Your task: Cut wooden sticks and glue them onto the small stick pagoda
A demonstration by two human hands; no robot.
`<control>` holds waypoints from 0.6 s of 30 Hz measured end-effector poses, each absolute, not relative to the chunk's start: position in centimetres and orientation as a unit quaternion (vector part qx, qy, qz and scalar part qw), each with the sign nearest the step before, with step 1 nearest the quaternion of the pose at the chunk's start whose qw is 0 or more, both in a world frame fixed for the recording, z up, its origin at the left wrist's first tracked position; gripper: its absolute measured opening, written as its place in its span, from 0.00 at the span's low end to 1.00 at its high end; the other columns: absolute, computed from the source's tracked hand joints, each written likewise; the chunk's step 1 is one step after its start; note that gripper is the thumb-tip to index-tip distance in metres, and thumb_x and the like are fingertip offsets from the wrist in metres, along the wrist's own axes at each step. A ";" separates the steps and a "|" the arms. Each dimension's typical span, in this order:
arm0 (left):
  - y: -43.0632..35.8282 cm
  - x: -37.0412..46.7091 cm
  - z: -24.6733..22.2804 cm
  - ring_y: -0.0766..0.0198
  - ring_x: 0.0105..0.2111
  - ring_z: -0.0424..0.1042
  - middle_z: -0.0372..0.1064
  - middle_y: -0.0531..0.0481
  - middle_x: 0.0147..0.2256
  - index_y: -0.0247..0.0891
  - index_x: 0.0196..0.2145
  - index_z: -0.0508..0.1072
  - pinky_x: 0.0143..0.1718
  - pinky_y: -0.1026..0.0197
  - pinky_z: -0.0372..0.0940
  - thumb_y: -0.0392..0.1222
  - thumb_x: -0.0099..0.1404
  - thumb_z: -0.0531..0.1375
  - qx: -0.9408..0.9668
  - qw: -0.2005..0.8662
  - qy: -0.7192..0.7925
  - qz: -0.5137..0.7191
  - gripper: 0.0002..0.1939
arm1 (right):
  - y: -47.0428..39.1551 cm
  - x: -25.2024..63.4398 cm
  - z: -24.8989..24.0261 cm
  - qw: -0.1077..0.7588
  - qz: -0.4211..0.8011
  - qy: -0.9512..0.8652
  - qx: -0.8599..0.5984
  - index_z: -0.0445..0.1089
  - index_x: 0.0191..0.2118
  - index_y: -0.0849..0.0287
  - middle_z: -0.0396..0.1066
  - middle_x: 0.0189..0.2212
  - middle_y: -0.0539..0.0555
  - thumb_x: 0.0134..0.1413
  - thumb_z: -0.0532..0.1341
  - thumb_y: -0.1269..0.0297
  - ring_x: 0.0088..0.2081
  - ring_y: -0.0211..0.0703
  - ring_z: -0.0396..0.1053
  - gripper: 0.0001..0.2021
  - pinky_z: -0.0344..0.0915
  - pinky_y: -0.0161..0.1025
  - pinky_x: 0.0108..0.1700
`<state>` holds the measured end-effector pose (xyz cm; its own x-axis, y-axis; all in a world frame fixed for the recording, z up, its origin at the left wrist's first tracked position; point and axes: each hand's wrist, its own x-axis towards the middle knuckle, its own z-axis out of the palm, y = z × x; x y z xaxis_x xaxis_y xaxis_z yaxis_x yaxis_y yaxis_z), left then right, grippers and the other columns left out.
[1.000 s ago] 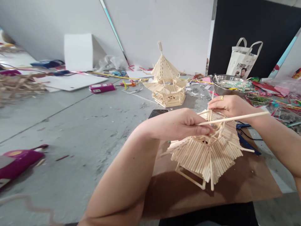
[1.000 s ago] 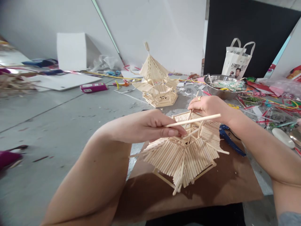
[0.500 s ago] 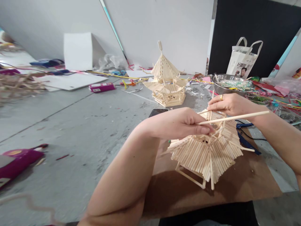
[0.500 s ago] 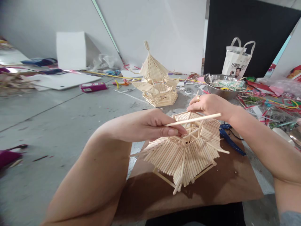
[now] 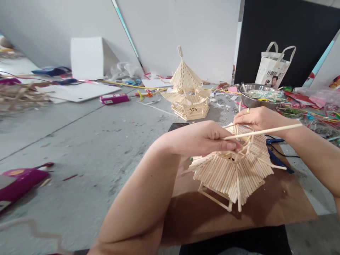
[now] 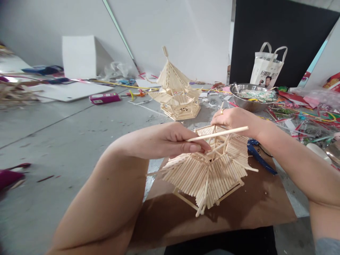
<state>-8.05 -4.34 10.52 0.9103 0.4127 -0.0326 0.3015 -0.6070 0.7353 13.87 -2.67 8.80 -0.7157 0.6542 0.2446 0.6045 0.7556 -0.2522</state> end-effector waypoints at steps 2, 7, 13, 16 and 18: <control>-4.3 -8.0 10.5 0.75 0.23 0.65 0.75 0.49 0.35 0.36 0.40 0.76 0.27 0.72 0.58 0.37 0.61 0.54 0.895 0.394 0.198 0.070 0.13 | -2.8 13.8 8.9 0.162 0.071 -0.926 -0.334 0.73 0.39 0.52 0.72 0.39 0.49 0.53 0.56 0.65 0.42 0.40 0.67 0.10 0.60 0.38 0.47; -4.2 -8.1 10.4 0.74 0.25 0.66 0.75 0.48 0.35 0.36 0.40 0.76 0.30 0.71 0.60 0.38 0.61 0.55 0.895 0.396 0.194 0.071 0.12 | -3.1 13.6 9.2 0.129 0.044 -0.931 -0.339 0.72 0.39 0.55 0.72 0.40 0.51 0.55 0.54 0.67 0.42 0.39 0.67 0.11 0.61 0.37 0.45; -4.1 -8.1 10.4 0.74 0.27 0.67 0.75 0.48 0.37 0.35 0.40 0.75 0.31 0.71 0.60 0.39 0.61 0.54 0.895 0.398 0.192 0.069 0.13 | -2.9 13.8 9.1 0.118 0.003 -0.945 -0.305 0.70 0.40 0.61 0.71 0.41 0.54 0.56 0.52 0.69 0.43 0.38 0.67 0.11 0.62 0.36 0.45; -4.2 -8.1 10.4 0.74 0.26 0.67 0.75 0.48 0.37 0.36 0.40 0.75 0.30 0.72 0.60 0.38 0.61 0.54 0.891 0.402 0.198 0.066 0.13 | -2.9 13.8 9.1 0.113 -0.003 -0.945 -0.306 0.70 0.40 0.60 0.70 0.41 0.54 0.57 0.52 0.69 0.42 0.37 0.67 0.10 0.62 0.36 0.45; -4.2 -8.2 10.5 0.73 0.26 0.67 0.75 0.49 0.37 0.37 0.40 0.76 0.29 0.71 0.61 0.38 0.61 0.54 0.888 0.407 0.202 0.069 0.13 | -2.9 13.7 9.1 0.111 -0.005 -0.946 -0.306 0.69 0.39 0.60 0.70 0.40 0.54 0.57 0.52 0.68 0.42 0.37 0.67 0.10 0.62 0.36 0.45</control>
